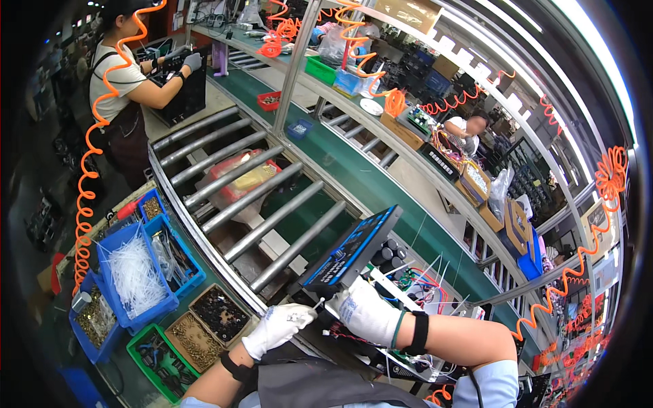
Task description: Assemble internal components and casing of industrial welding machines on a factory line.
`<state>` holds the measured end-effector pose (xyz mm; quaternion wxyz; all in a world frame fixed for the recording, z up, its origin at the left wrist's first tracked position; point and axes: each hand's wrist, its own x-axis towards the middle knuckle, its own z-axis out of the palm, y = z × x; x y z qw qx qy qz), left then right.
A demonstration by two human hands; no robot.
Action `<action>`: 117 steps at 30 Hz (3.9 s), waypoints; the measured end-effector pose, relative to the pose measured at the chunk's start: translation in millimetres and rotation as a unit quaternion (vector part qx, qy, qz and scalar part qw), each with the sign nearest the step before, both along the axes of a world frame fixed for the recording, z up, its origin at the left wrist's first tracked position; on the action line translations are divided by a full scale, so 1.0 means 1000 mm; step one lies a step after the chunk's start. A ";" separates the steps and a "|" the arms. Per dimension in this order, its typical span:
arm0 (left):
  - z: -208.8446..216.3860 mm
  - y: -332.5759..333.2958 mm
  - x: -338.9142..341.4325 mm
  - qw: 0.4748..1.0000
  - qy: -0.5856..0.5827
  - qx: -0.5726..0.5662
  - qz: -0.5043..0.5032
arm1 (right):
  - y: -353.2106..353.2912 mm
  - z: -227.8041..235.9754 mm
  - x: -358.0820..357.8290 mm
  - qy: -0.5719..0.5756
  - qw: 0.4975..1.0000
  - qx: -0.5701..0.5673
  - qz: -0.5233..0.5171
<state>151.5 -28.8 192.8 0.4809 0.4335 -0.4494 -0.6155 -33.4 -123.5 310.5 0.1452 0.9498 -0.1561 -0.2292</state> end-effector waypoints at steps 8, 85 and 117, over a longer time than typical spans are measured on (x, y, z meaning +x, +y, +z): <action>0.028 -0.018 -0.076 0.825 -0.487 -0.266 0.105 | -0.025 0.019 -0.034 -0.193 0.978 0.058 0.059; 0.078 -0.026 -0.137 0.960 -0.017 0.045 0.274 | -0.076 0.007 -0.079 -0.386 0.819 0.411 -0.108; 0.085 -0.021 -0.141 0.953 -0.053 0.017 0.297 | -0.086 -0.010 -0.082 -0.410 0.652 0.625 -0.131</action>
